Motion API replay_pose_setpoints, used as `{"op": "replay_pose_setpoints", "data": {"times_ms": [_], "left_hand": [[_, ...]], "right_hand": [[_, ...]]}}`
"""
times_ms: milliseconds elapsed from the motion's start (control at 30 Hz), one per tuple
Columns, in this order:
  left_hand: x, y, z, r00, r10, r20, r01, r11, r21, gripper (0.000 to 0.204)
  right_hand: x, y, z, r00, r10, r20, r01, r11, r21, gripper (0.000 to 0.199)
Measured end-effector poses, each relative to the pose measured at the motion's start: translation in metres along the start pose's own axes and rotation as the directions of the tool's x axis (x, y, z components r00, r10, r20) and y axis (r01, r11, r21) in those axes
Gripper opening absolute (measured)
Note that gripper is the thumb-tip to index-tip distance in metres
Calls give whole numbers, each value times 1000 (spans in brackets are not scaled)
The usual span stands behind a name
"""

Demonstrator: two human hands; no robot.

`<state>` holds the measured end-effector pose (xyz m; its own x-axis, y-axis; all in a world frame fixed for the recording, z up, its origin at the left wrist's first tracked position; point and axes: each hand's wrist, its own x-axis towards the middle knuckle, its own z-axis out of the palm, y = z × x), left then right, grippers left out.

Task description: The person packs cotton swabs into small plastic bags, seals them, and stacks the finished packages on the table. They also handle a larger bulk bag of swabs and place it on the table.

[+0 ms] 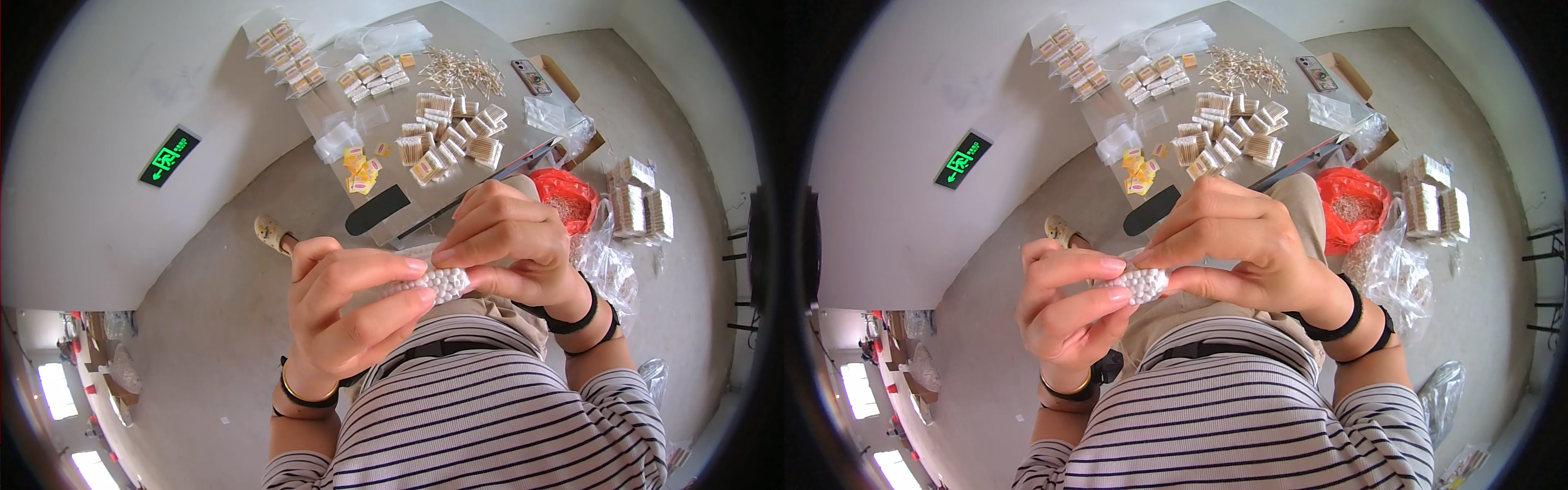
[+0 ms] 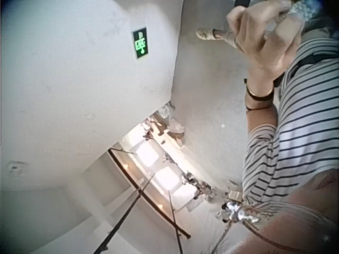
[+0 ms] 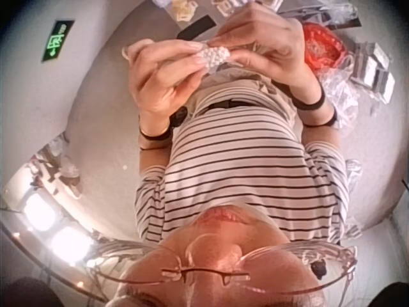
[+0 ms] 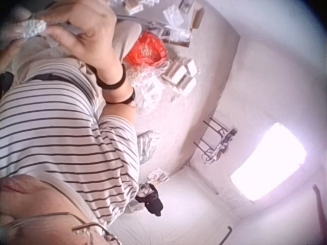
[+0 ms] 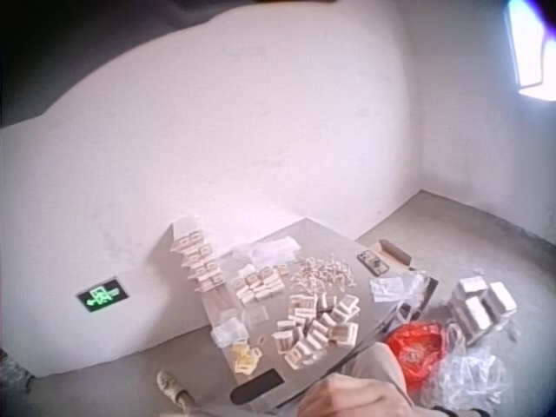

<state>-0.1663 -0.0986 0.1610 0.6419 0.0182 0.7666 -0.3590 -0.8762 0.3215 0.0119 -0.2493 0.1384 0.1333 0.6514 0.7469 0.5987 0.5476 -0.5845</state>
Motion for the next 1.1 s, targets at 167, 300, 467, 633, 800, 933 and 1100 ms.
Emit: {"op": "replay_pose_setpoints", "data": {"times_ms": [167,300,467,633,800,933,1100], "left_hand": [[0,-3,-3,1000,23,12,-23,1000,15,36],[4,-4,-2,1000,14,25,-15,999,44,34],[10,-12,1,999,38,37,-39,999,25,32],[11,-12,5,1000,-1,9,1,1000,11,31],[6,-10,11,998,-57,-11,57,998,25,30],[1,-10,15,991,-125,-36,123,990,-65,32],[-9,-17,28,935,-352,-52,272,802,-532,55]], "right_hand": [[2,-1,0,1000,-2,17,2,1000,-28,22],[4,-3,-2,999,5,34,-3,998,-68,23],[4,-1,-2,1000,1,31,2,994,-106,24],[5,1,-1,999,-10,32,14,993,-118,26],[2,2,-1,999,18,28,-14,990,-138,26],[-3,3,1,994,105,0,-105,994,-42,22],[-11,6,17,885,456,-88,-378,817,435,16]]}}
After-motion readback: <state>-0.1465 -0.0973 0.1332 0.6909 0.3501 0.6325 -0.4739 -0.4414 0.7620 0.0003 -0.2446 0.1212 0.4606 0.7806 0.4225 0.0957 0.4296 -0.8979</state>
